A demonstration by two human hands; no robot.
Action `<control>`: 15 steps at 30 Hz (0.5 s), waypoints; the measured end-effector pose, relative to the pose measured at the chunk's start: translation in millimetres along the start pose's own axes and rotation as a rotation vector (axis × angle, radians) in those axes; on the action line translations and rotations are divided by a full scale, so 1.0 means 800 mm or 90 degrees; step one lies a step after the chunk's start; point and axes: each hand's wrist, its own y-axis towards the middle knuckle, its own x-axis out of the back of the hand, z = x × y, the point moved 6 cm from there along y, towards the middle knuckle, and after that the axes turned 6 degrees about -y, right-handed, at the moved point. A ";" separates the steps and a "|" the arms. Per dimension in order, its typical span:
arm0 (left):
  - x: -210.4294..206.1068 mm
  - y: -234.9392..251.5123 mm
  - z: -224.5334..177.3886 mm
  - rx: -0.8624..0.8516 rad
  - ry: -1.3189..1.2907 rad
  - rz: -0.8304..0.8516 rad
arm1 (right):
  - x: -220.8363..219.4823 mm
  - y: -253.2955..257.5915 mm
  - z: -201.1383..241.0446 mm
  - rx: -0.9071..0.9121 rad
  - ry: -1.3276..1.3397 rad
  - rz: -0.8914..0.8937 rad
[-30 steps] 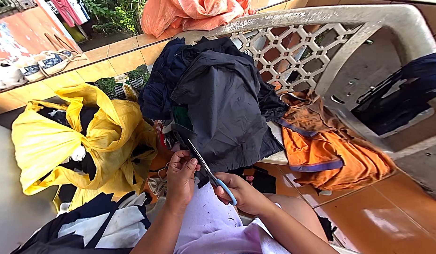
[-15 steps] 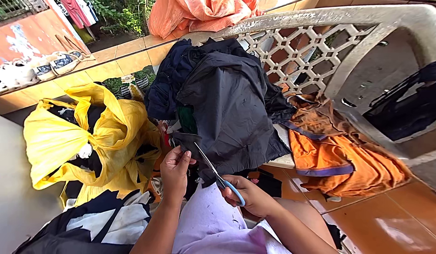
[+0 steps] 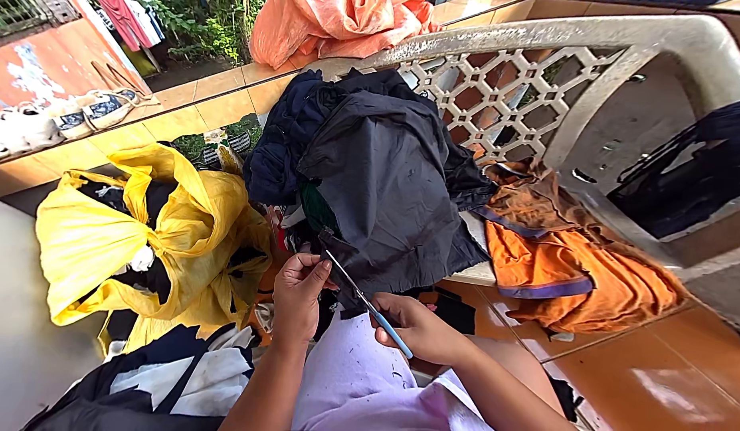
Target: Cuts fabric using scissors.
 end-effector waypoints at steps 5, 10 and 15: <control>0.000 0.001 0.000 0.006 0.007 0.007 | 0.000 0.001 -0.001 0.053 -0.006 -0.004; -0.001 0.002 -0.001 0.021 -0.016 -0.008 | -0.001 -0.001 -0.004 0.097 0.012 -0.008; -0.002 0.001 0.002 0.028 -0.026 0.016 | -0.003 0.000 -0.004 0.051 0.070 0.019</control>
